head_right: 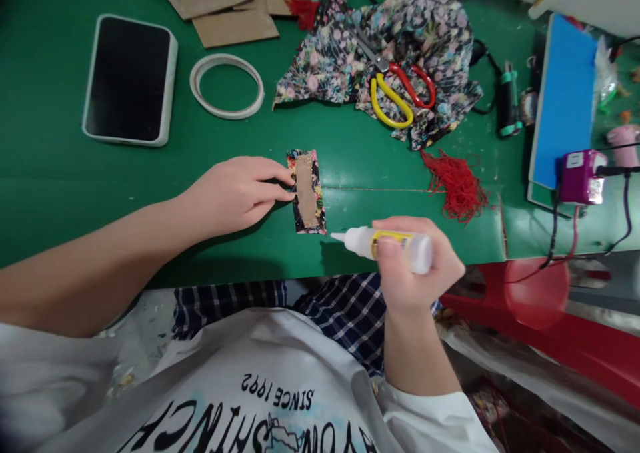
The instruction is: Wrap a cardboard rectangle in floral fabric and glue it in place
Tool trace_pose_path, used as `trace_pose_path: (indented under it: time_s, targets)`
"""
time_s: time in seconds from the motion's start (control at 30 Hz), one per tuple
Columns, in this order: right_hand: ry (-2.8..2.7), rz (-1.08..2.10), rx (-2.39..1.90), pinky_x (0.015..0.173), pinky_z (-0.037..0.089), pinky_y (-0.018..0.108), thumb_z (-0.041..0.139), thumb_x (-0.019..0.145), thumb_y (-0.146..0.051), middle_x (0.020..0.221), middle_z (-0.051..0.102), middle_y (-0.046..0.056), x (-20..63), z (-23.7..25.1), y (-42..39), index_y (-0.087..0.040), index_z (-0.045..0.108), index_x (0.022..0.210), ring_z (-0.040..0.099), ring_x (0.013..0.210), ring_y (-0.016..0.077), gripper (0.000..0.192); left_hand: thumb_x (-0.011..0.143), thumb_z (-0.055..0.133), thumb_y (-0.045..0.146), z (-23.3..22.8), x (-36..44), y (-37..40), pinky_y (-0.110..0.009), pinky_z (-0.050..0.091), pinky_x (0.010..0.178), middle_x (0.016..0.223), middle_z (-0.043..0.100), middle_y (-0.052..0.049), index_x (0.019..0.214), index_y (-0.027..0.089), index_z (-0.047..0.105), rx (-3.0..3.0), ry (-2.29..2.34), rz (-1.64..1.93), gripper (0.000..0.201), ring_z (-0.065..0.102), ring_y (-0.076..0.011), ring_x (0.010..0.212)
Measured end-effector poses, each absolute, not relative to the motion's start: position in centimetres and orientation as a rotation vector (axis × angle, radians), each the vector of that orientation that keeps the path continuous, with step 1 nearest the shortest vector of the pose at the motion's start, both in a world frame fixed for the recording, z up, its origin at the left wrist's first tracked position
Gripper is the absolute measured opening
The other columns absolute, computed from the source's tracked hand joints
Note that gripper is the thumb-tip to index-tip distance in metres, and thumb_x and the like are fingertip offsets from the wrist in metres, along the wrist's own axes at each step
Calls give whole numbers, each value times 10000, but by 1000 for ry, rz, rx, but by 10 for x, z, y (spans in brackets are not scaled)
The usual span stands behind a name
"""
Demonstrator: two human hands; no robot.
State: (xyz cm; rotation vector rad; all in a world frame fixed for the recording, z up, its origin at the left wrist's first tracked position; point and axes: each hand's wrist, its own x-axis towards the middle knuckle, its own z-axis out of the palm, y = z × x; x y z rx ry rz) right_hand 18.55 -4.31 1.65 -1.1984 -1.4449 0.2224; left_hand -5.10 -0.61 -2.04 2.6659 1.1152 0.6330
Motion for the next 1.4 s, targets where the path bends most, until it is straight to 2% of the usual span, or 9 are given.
trace_pose_path:
  time_s: [0.23, 0.37, 0.47, 0.7, 1.1, 1.2, 1.3, 1.4]
  targets:
    - [-1082, 471, -1218, 314, 285, 238, 418, 841, -433, 491, 434, -19, 189, 37, -11, -202, 611, 624, 437, 381, 99, 372, 864, 374, 143, -20, -51, -7, -327, 509, 757, 994, 674, -41, 849, 187, 698, 2691, 1117, 619, 327, 619, -194, 934]
    - [-1256, 470, -1222, 340, 260, 223, 497, 810, -408, 514, 482, -20, 172, 36, 25, -169, 627, 662, 405, 381, 72, 309, 854, 399, 141, -18, -52, -8, -313, 515, 773, 991, 675, -36, 848, 189, 697, 2729, 1099, 597, 302, 618, -191, 943]
    - [-1461, 499, -1311, 445, 344, 228, 590, 738, -477, 556, 516, -33, 150, 27, 53, -165, 598, 657, 404, 449, 60, 323, 856, 414, 150, -16, -52, -8, -306, 519, 797, 999, 675, -44, 846, 187, 697, 2760, 1106, 590, 285, 622, -186, 936]
    - [-1758, 563, -1404, 527, 344, 238, 585, 730, -493, 516, 428, -52, 122, 13, 73, -182, 500, 567, 384, 515, 71, 362, 853, 419, 130, -17, -52, -8, -338, 535, 772, 992, 676, -78, 847, 177, 703, 2772, 1102, 637, 289, 637, -200, 898]
    - [-1738, 604, -1398, 527, 357, 230, 609, 712, -485, 534, 475, -48, 127, 10, 73, -172, 544, 600, 409, 517, 72, 338, 864, 413, 133, -17, -51, -8, -343, 539, 735, 982, 681, -83, 838, 167, 705, 2782, 1091, 678, 296, 643, -207, 866]
    - [-1673, 601, -1438, 520, 373, 241, 627, 692, -488, 550, 497, -41, 143, 10, 74, -170, 576, 641, 413, 505, 75, 326, 856, 427, 133, -17, -52, -8, -339, 541, 726, 983, 681, -81, 844, 167, 706, 2769, 1089, 697, 281, 644, -209, 862]
    - [-1412, 772, -1443, 443, 366, 237, 593, 710, -527, 550, 500, -46, 170, 7, 75, -176, 594, 759, 392, 426, 69, 354, 855, 426, 136, -17, -53, -8, -338, 539, 712, 985, 675, -88, 849, 168, 707, 2759, 1107, 654, 283, 643, -212, 854]
    - [-1085, 1035, -1322, 454, 413, 225, 549, 735, -518, 658, 583, -22, 201, 4, 71, -199, 558, 918, 520, 506, 95, 367, 860, 405, 136, -18, -53, -8, -334, 530, 709, 958, 669, -95, 860, 163, 703, 2736, 1123, 619, 300, 636, -210, 854]
